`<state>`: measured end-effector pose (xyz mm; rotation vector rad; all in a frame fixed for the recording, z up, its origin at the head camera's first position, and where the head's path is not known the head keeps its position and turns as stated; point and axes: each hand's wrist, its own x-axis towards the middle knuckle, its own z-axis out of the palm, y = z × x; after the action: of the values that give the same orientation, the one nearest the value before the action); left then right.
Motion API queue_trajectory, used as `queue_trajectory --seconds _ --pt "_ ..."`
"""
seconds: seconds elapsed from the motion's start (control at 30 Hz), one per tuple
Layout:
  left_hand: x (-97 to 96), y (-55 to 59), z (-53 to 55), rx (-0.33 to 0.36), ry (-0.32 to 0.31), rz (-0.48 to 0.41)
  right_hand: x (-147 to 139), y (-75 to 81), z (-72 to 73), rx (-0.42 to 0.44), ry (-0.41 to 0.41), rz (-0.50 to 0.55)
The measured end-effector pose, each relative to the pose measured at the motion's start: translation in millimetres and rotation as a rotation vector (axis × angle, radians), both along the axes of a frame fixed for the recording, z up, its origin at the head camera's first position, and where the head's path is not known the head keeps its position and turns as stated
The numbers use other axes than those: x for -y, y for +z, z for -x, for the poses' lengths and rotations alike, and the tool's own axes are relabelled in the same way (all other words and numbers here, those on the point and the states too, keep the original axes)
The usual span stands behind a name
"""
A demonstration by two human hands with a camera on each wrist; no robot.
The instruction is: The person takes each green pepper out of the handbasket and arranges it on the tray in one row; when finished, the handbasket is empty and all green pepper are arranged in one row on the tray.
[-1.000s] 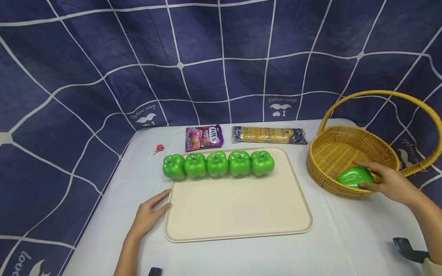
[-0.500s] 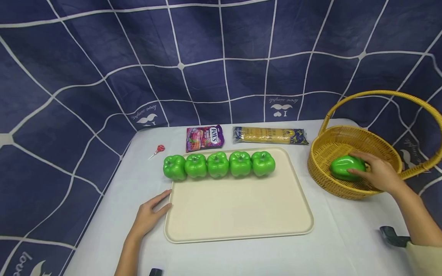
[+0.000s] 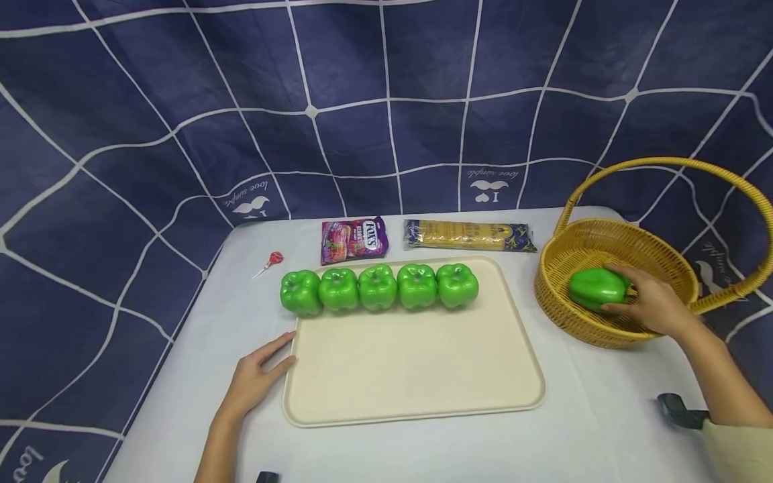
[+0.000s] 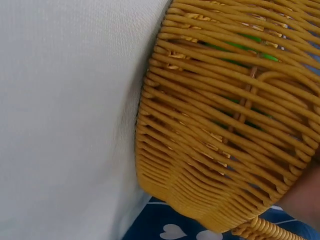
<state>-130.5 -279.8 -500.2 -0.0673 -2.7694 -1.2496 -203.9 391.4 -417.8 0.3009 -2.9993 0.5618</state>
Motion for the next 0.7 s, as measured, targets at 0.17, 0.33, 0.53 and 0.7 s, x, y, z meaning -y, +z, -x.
queue_trajectory --seconds 0.17,0.33,0.53,0.7 --pt "-0.3 -0.7 -1.1 0.024 -0.011 -0.009 2.6 -0.4 -4.9 -0.049 -0.022 0.019" --pt "-1.4 -0.6 -3.0 0.016 -0.01 -0.021 9.9 6.5 -12.2 -0.092 -0.071 0.077" --pt "-0.1 1.7 -3.3 0.003 -0.01 -0.007 28.8 22.3 -16.5 -0.216 -0.052 0.181" --pt "1.9 3.9 -1.9 -0.012 -0.004 -0.008 51.6 35.2 -15.6 -0.282 -0.024 0.279"
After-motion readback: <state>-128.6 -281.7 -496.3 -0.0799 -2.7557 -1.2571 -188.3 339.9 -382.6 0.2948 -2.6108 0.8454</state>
